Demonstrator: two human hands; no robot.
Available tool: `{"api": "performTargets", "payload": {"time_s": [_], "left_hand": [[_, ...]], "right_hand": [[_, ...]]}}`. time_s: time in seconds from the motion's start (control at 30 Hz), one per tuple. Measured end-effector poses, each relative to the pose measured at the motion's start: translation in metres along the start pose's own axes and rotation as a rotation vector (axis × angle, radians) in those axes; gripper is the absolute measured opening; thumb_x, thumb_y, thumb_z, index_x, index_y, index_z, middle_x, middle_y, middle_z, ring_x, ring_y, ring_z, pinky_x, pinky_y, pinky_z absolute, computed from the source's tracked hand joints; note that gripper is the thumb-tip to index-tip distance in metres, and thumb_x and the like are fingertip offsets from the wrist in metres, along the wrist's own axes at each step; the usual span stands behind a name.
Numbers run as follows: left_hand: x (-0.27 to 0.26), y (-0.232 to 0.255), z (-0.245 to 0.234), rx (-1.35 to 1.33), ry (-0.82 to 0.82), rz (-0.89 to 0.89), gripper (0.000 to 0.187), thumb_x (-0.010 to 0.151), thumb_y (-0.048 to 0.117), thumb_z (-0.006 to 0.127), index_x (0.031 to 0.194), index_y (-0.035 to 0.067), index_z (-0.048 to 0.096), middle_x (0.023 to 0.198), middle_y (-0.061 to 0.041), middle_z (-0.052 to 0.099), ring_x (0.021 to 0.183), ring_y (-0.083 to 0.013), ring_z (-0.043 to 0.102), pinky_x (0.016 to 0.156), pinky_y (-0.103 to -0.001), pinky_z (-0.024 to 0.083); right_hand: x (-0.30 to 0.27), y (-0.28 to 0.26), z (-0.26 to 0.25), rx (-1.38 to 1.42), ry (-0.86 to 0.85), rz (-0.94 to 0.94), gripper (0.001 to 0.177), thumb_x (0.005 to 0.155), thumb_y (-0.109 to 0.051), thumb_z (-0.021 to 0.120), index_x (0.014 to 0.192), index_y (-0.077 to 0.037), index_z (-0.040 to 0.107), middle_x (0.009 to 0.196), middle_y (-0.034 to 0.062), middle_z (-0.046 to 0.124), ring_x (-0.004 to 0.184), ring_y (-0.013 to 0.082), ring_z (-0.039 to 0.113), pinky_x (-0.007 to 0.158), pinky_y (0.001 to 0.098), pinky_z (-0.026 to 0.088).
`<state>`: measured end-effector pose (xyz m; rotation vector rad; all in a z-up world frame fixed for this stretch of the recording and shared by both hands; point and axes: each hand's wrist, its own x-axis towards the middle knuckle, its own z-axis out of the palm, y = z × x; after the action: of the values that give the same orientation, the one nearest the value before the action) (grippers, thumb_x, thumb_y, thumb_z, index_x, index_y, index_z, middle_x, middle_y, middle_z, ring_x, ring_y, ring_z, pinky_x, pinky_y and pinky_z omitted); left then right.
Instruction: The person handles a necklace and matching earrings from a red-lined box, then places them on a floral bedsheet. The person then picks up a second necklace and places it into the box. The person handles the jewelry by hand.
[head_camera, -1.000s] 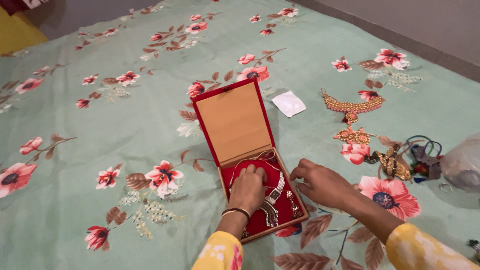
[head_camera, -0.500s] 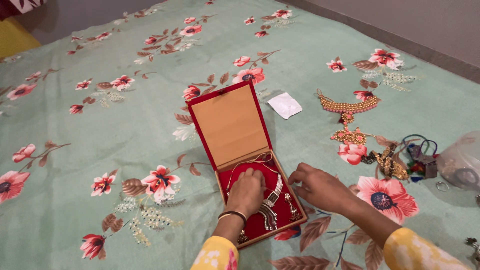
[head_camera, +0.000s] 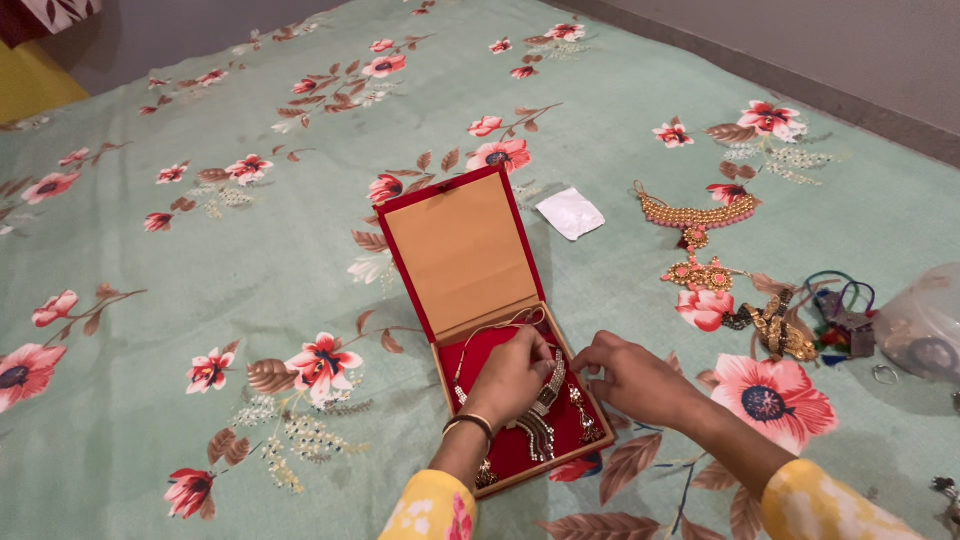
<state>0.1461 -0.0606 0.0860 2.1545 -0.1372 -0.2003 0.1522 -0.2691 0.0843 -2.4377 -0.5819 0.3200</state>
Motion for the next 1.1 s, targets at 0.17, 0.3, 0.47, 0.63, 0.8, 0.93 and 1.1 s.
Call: {"api": "performTargets", "payload": {"time_s": [0.17, 0.3, 0.47, 0.63, 0.8, 0.93, 1.1], "left_hand": [[-0.002, -0.001, 0.000, -0.067, -0.003, -0.015, 0.013, 0.091, 0.010, 0.069, 0.098, 0.004, 0.059, 0.084, -0.015, 0.071, 0.081, -0.0250, 0.071, 0.073, -0.039, 0.054], [-0.003, -0.001, 0.002, -0.099, -0.012, -0.021, 0.015, 0.089, 0.011, 0.072, 0.096, 0.004, 0.060, 0.084, -0.012, 0.072, 0.080, -0.0216, 0.071, 0.072, -0.037, 0.055], [-0.004, -0.003, 0.006, -0.147, 0.017, 0.071, 0.011, 0.087, 0.006, 0.072, 0.095, 0.003, 0.065, 0.087, -0.008, 0.075, 0.083, -0.0171, 0.073, 0.075, -0.033, 0.058], [-0.006, -0.003, 0.006, -0.127, 0.048, 0.023, 0.011, 0.086, 0.006, 0.073, 0.097, 0.004, 0.070, 0.089, -0.006, 0.077, 0.081, -0.0157, 0.073, 0.075, -0.032, 0.058], [-0.009, -0.009, 0.006, -0.155, 0.072, -0.021, 0.010, 0.087, 0.007, 0.073, 0.097, 0.004, 0.071, 0.088, -0.006, 0.077, 0.079, -0.0149, 0.073, 0.074, -0.031, 0.058], [-0.013, -0.014, 0.007, -0.185, 0.061, -0.086, 0.009, 0.088, 0.008, 0.072, 0.096, 0.004, 0.071, 0.086, -0.005, 0.078, 0.077, -0.0136, 0.072, 0.071, -0.031, 0.058], [-0.017, -0.015, 0.004, -0.100, 0.110, -0.135, 0.008, 0.089, 0.008, 0.072, 0.096, 0.005, 0.073, 0.084, -0.006, 0.076, 0.075, -0.0137, 0.071, 0.071, -0.031, 0.057]], "right_hand": [[0.000, 0.004, 0.002, 0.016, -0.015, 0.022, 0.037, 0.082, -0.011, 0.070, 0.118, -0.019, 0.071, 0.106, 0.0054, 0.062, 0.094, 0.0243, 0.067, 0.086, 0.0380, 0.052], [0.001, 0.008, 0.005, 0.040, -0.015, 0.009, 0.037, 0.082, -0.011, 0.070, 0.118, -0.019, 0.070, 0.107, 0.0050, 0.062, 0.094, 0.0245, 0.067, 0.085, 0.0377, 0.053], [0.002, 0.011, 0.012, 0.097, 0.008, -0.038, 0.033, 0.084, -0.011, 0.070, 0.116, -0.017, 0.070, 0.105, 0.0051, 0.061, 0.090, 0.0244, 0.068, 0.080, 0.0374, 0.054], [0.001, 0.006, 0.014, 0.088, -0.039, 0.027, 0.033, 0.083, -0.011, 0.071, 0.116, -0.019, 0.069, 0.103, 0.0038, 0.059, 0.084, 0.0214, 0.068, 0.078, 0.0362, 0.054], [-0.001, 0.005, 0.013, 0.086, -0.048, 0.051, 0.034, 0.084, -0.012, 0.070, 0.117, -0.021, 0.071, 0.101, 0.0031, 0.060, 0.083, 0.0194, 0.067, 0.078, 0.0354, 0.054], [-0.002, 0.008, 0.014, 0.087, -0.041, 0.037, 0.034, 0.083, -0.011, 0.069, 0.116, -0.018, 0.070, 0.101, 0.0034, 0.060, 0.083, 0.0194, 0.067, 0.077, 0.0353, 0.054], [-0.004, 0.008, 0.017, 0.081, -0.035, 0.037, 0.033, 0.084, -0.013, 0.069, 0.116, -0.018, 0.070, 0.101, 0.0033, 0.061, 0.083, 0.0186, 0.068, 0.077, 0.0350, 0.055]]}}
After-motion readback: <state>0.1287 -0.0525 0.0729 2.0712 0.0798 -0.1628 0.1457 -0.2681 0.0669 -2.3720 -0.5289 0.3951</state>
